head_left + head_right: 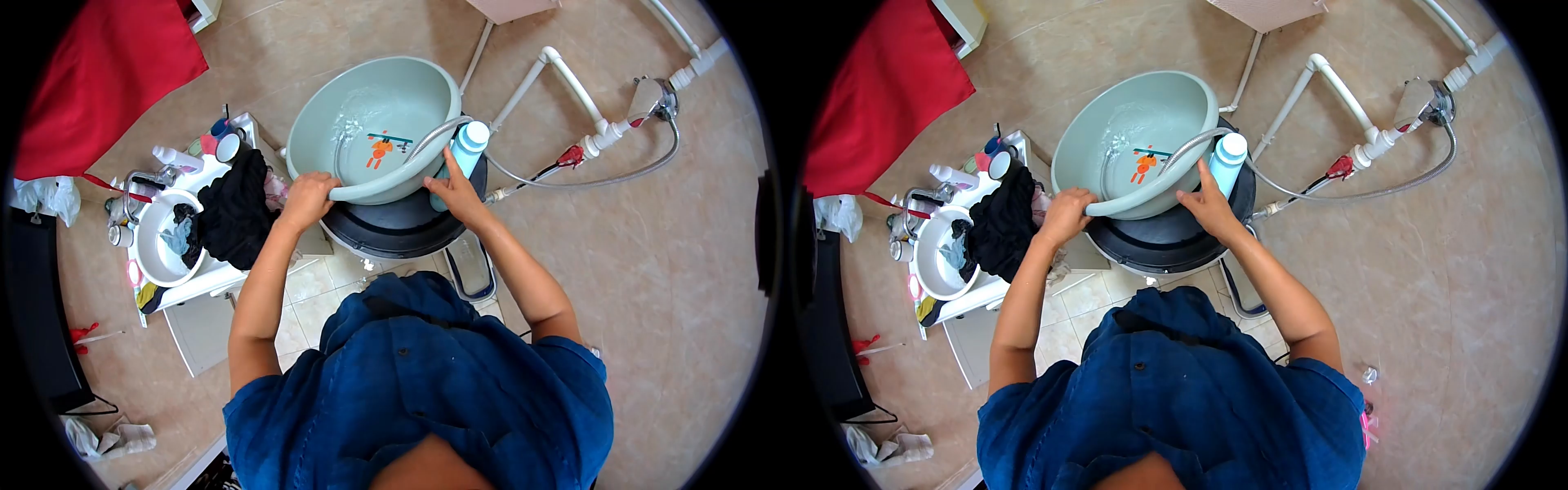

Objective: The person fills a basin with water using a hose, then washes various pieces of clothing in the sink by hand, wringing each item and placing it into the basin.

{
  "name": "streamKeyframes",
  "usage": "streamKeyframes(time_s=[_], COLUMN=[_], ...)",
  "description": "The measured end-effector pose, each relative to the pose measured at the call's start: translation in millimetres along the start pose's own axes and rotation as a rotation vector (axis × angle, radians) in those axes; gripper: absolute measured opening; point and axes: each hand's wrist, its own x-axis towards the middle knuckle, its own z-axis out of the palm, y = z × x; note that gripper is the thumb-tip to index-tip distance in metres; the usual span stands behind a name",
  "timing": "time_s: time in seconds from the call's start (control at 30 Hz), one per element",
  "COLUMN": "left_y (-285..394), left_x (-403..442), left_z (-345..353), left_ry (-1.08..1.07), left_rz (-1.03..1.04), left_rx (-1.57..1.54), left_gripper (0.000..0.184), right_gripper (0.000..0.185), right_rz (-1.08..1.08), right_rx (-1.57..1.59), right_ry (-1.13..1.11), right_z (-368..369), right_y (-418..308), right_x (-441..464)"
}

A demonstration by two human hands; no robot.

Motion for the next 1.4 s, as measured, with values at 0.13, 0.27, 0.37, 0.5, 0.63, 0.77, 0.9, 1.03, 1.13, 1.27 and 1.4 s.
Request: streamKeyframes(time_s=[0.13, 0.27, 0.37, 0.5, 0.63, 0.77, 0.9, 1.03, 1.13, 1.27, 1.4], left_y=[-9, -9, -12, -13, -13, -16, -16, -21, -26, -33, -46], left_x=[1, -3, -7, -13, -20, -25, -30, -30, -31, -32, -35], left_z=[-25, -32, -25, -15, -9, -1, -1, -7, -8, -12, -14], left_ry=[0.008, 0.001, -0.014, 0.047, 0.011, 0.015, 0.041, 0.035, 0.052, 0.044, 0.076], left_rz=[0.036, 0.047, 0.034, 0.068, 0.053, 0.074, 0.072, 0.086, 0.089, 0.075, 0.083], left_rx=[0.086, 0.163, 0.186, 0.186, 0.174, 0.173, 0.165, 0.168, 0.17, 0.171, 0.165], left_gripper=[0.02, 0.021, 0.022, 0.019, 0.022, 0.023, 0.024, 0.024, 0.022, 0.025, 0.021], right_gripper=[0.078, 0.058, 0.054, 0.069, 0.077, 0.069, 0.06, 0.048, 0.031, 0.022, 0.026], right_rz=[0.041, 0.131, 0.136, 0.026, 0.09, 0.274, 0.266, 0.203, 0.434, 0.342, 0.035], right_rx=[0.089, 0.06, 0.1, -0.494, -0.567, -0.313, -0.144, -0.378, -0.219, -0.228, -0.087], right_ry=[0.0, -0.003, 0.325, 0.777, 0.567, 0.312, 0.277, 0.32, 0.129, 0.171, 0.386], right_z=[8, -11, -35, -70, -97, -115, -125, -136, -144, -147, -160], right_y=[4, 42, 59, 81, 96, 101, 127, 138, 131, 124, 115], right_x=[-18, -13, -15, -3, 20, 44, 64, 77, 88, 96, 120])
